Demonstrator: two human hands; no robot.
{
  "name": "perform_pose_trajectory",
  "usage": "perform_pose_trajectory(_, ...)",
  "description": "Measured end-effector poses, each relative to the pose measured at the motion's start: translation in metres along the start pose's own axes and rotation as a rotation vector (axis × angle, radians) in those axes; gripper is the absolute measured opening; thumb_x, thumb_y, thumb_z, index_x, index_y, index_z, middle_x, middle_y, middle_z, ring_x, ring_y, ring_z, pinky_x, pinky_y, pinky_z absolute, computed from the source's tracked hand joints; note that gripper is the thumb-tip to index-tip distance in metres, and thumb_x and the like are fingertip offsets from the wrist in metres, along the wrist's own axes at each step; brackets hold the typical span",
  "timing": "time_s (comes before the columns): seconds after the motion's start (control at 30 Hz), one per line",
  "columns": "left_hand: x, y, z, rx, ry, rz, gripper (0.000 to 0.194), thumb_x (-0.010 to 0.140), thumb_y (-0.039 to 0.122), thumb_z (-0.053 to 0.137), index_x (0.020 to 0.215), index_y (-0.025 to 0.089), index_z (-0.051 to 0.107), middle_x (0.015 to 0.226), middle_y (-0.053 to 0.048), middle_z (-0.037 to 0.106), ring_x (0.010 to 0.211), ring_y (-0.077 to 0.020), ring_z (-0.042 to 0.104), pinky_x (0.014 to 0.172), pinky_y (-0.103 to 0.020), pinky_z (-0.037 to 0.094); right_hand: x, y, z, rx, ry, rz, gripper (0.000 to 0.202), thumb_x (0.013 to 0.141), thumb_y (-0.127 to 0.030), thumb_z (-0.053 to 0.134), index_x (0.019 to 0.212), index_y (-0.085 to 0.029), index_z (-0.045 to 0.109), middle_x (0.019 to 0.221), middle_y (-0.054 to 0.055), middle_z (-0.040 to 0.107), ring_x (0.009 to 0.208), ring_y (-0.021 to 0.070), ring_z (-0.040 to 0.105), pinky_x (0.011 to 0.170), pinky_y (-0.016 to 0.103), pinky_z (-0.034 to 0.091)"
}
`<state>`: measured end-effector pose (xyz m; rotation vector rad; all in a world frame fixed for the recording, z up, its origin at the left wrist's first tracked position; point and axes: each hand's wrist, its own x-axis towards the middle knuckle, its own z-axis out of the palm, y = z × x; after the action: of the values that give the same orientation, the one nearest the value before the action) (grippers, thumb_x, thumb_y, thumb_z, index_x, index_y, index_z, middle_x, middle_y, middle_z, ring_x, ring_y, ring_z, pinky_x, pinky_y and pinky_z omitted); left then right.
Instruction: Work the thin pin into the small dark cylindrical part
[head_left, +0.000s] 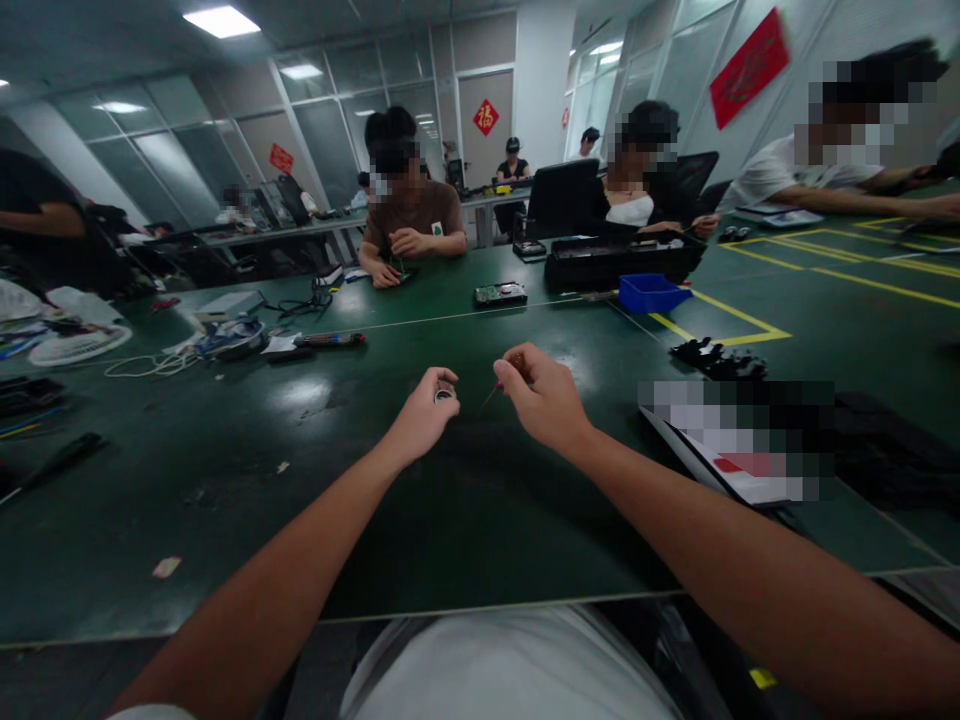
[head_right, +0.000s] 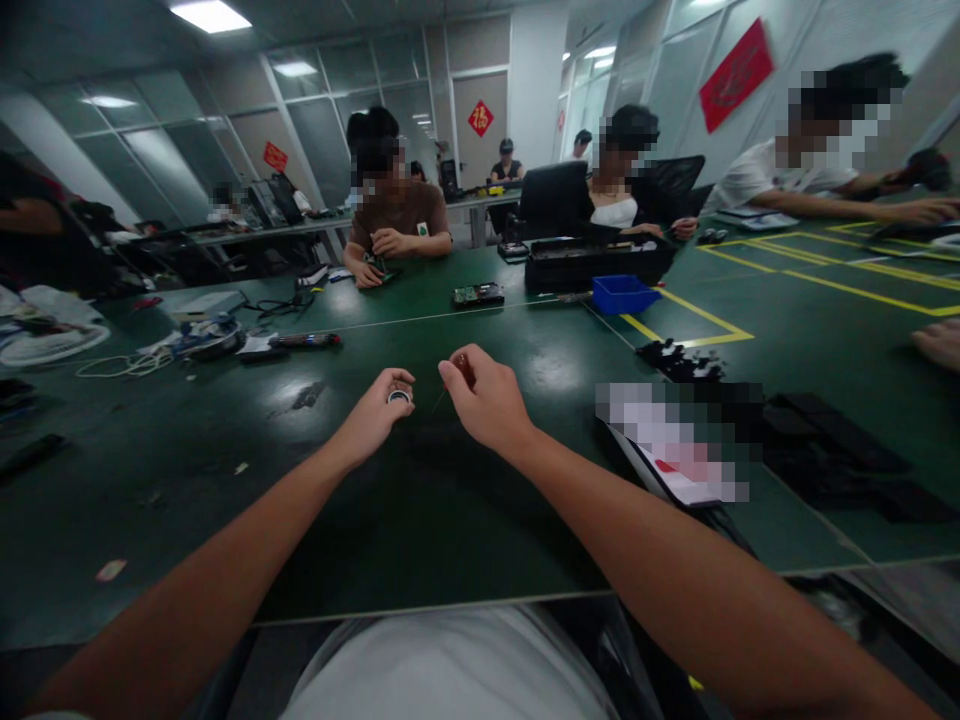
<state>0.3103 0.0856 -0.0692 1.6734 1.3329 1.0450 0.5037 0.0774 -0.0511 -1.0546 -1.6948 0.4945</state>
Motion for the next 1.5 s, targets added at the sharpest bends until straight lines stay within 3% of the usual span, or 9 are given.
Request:
perform_pose_trajectory(0.1,-0.0021,-0.0072,-0.0037,0.159,-0.013,0.053,0.056,0.064,0.002,0.058,0.116,0.018,0.047,0.101,-0.004,0.057,0.089,-0.0165,0.055,0.082,-0.031,0.043,-0.0012,0.0030,0.0020,0.205,0.058,0.003,0.020,0.096,-0.040,0.052,0.092,-0.022,0.059,0.077,0.001,0.067,0.071,0.0168,0.066,0.066,0.031,0.049)
perform_pose_trajectory(0.23,-0.0041,-0.0081,-0.0048,0.263,0.020,0.060,0.037,0.076,0.008,0.061,0.111,0.018,0.055,0.107,-0.007,0.062,0.097,-0.0195,0.058,0.092,-0.036,0.045,-0.0021,0.0074,0.0051,0.302,0.039,-0.003,0.018,0.096,-0.040,0.054,0.096,-0.023,0.060,0.083,0.002,0.069,0.078,0.0179,0.069,0.071,0.033,0.053)
perform_pose_trajectory(0.57,-0.0032,-0.0106,-0.0056,0.232,-0.011,0.152,0.036,0.077,0.017,0.072,0.113,0.022,0.069,0.112,-0.003,0.071,0.104,-0.0215,0.064,0.097,-0.037,0.046,-0.0029,0.0078,0.0058,0.180,0.002,-0.012,0.016,0.096,-0.037,0.053,0.096,-0.022,0.060,0.084,0.003,0.071,0.081,0.0192,0.071,0.072,0.034,0.053)
perform_pose_trajectory(0.83,-0.0042,-0.0086,-0.0076,0.260,0.010,0.181,0.040,0.078,0.016,0.075,0.117,0.024,0.070,0.119,-0.004,0.070,0.112,-0.0225,0.063,0.104,-0.038,0.043,-0.0008,0.0029,0.0040,0.140,0.042,0.027,0.015,0.093,-0.036,0.057,0.093,-0.022,0.061,0.082,0.003,0.073,0.077,0.0184,0.070,0.070,0.032,0.053)
perform_pose_trajectory(1.03,-0.0039,-0.0077,-0.0070,0.263,0.054,0.144,0.042,0.078,0.018,0.076,0.119,0.022,0.069,0.117,-0.005,0.071,0.107,-0.0232,0.065,0.100,-0.038,0.047,-0.0002,0.0014,0.0016,0.056,0.071,0.047,0.016,0.094,-0.036,0.055,0.091,-0.021,0.061,0.078,0.003,0.072,0.072,0.0175,0.068,0.066,0.031,0.049)
perform_pose_trajectory(1.5,-0.0059,-0.0096,-0.0089,0.322,0.021,0.250,0.042,0.078,0.018,0.076,0.119,0.023,0.069,0.120,-0.005,0.070,0.115,-0.0221,0.062,0.106,-0.040,0.043,-0.0004,0.0056,0.0012,0.112,-0.033,0.033,0.014,0.094,-0.033,0.051,0.095,-0.022,0.060,0.080,0.001,0.069,0.073,0.0173,0.067,0.068,0.032,0.049)
